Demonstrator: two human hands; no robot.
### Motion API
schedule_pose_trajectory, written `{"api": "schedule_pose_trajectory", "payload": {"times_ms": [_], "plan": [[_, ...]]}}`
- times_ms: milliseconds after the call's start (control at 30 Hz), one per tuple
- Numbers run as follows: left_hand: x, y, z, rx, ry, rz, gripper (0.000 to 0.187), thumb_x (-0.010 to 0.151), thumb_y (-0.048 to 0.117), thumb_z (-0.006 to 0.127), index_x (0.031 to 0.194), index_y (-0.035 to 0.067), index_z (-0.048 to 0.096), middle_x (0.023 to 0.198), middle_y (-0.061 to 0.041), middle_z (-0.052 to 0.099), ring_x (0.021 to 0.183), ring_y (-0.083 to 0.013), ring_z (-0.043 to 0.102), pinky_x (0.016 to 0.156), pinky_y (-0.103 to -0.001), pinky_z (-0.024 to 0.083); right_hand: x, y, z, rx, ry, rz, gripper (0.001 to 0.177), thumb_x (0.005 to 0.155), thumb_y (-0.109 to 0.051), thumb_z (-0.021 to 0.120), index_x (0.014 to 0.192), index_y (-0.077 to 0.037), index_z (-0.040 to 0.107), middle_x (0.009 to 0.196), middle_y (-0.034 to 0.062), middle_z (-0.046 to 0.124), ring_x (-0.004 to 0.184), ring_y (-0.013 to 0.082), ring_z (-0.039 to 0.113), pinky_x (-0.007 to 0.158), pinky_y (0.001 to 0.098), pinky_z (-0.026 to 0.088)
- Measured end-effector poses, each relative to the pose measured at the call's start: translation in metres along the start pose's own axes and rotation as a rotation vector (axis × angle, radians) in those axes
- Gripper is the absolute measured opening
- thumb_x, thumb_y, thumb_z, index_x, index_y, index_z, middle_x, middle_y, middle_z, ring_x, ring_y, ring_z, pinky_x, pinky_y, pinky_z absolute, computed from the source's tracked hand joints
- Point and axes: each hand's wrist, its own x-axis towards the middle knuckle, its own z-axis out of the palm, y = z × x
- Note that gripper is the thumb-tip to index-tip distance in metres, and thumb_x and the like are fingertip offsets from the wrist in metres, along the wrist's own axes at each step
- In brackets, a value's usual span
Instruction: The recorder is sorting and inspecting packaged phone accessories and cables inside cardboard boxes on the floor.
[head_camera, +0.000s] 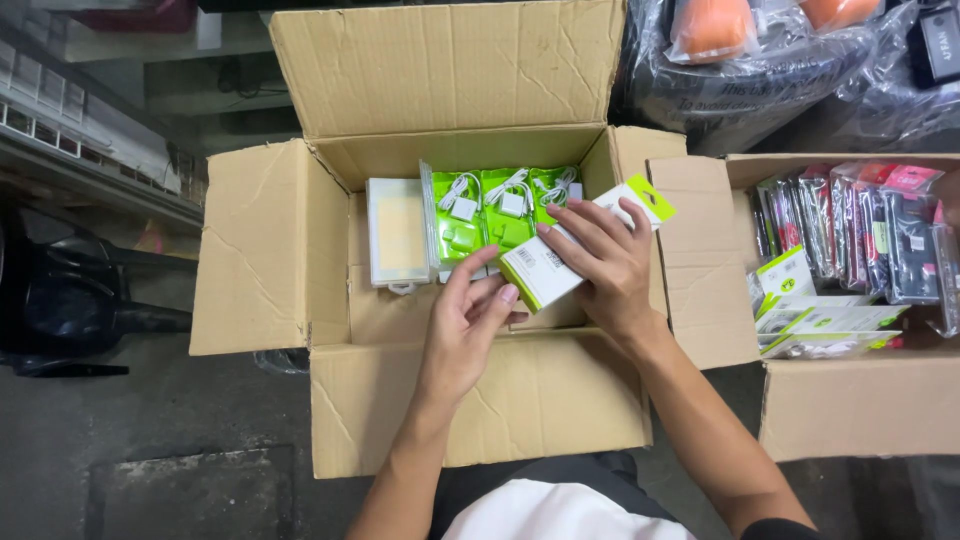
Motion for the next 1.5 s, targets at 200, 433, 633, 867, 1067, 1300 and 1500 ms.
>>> {"api": "schedule_pose_trajectory", "payload": {"times_ms": [200, 433, 633, 867, 1067, 1300, 1500], "plan": [[0.0, -0.008, -0.014, -0.182, -0.067, -0.202, 0.048, 0.101, 0.011, 0.059, 0.146, -0.002, 0.05, 0.121, -0.014, 0.07, 0.1, -0.0153, 0.071, 0.081, -0.034, 0.064, 0.0, 0.0, 0.004, -0.078, -0.007, -0.096, 0.04, 0.088, -0.013, 0.076, 0.127, -0.022, 0.075, 0.134, 0.0015, 0.071, 0.128, 0.0231, 0.064, 0.119, 0.0538, 0.025], [0.004, -0.019, -0.023, -0.234, -0.05, -0.229, 0.049, 0.1, 0.008, 0.059, 0.146, -0.004, 0.049, 0.116, -0.014, 0.071, 0.096, -0.0154, 0.071, 0.077, -0.036, 0.065, 0.001, -0.001, 0.007, -0.112, -0.036, -0.138, 0.039, 0.09, -0.017, 0.077, 0.128, -0.022, 0.075, 0.135, 0.0014, 0.071, 0.128, 0.0236, 0.064, 0.118, 0.0548, 0.024], [0.007, -0.033, -0.032, -0.231, -0.081, -0.212, 0.049, 0.1, 0.007, 0.059, 0.147, -0.005, 0.047, 0.114, -0.016, 0.072, 0.091, -0.0177, 0.072, 0.08, -0.036, 0.065, -0.003, -0.005, 0.011, -0.089, -0.066, -0.091, 0.042, 0.089, -0.014, 0.078, 0.13, -0.017, 0.073, 0.134, 0.0021, 0.071, 0.129, 0.0235, 0.063, 0.12, 0.0537, 0.023], [0.011, -0.04, -0.039, -0.195, -0.077, -0.194, 0.048, 0.099, 0.004, 0.058, 0.145, -0.006, 0.048, 0.109, -0.016, 0.073, 0.089, -0.0172, 0.072, 0.08, -0.036, 0.065, -0.004, -0.009, 0.016, -0.112, -0.074, -0.061, 0.045, 0.086, -0.007, 0.075, 0.13, -0.018, 0.073, 0.129, 0.0015, 0.071, 0.127, 0.0228, 0.063, 0.12, 0.0533, 0.023], [0.01, -0.045, -0.047, -0.185, -0.076, -0.195, 0.046, 0.098, 0.001, 0.055, 0.143, -0.007, 0.05, 0.108, -0.016, 0.072, 0.089, -0.0174, 0.072, 0.08, -0.036, 0.064, -0.008, -0.013, 0.025, -0.115, -0.063, -0.046, 0.045, 0.084, -0.006, 0.074, 0.128, -0.018, 0.074, 0.127, 0.0013, 0.071, 0.126, 0.0225, 0.063, 0.119, 0.0538, 0.024], [0.007, -0.012, -0.04, -0.247, -0.009, -0.229, 0.042, 0.1, 0.007, 0.051, 0.141, -0.004, 0.051, 0.116, -0.018, 0.071, 0.099, -0.0224, 0.076, 0.078, -0.035, 0.064, -0.009, -0.007, 0.024, -0.055, -0.058, 0.078, 0.049, 0.081, -0.002, 0.077, 0.129, -0.014, 0.071, 0.129, 0.0022, 0.07, 0.128, 0.0242, 0.062, 0.121, 0.056, 0.025], [0.009, -0.017, -0.033, -0.038, -0.011, -0.124, 0.059, 0.099, 0.014, 0.065, 0.15, 0.008, 0.036, 0.128, -0.015, 0.063, 0.1, -0.016, 0.066, 0.072, -0.031, 0.062, -0.01, -0.011, 0.023, -0.083, -0.062, 0.046, 0.051, 0.08, -0.001, 0.077, 0.129, -0.015, 0.073, 0.128, 0.0028, 0.069, 0.127, 0.0239, 0.062, 0.12, 0.0572, 0.024]]}}
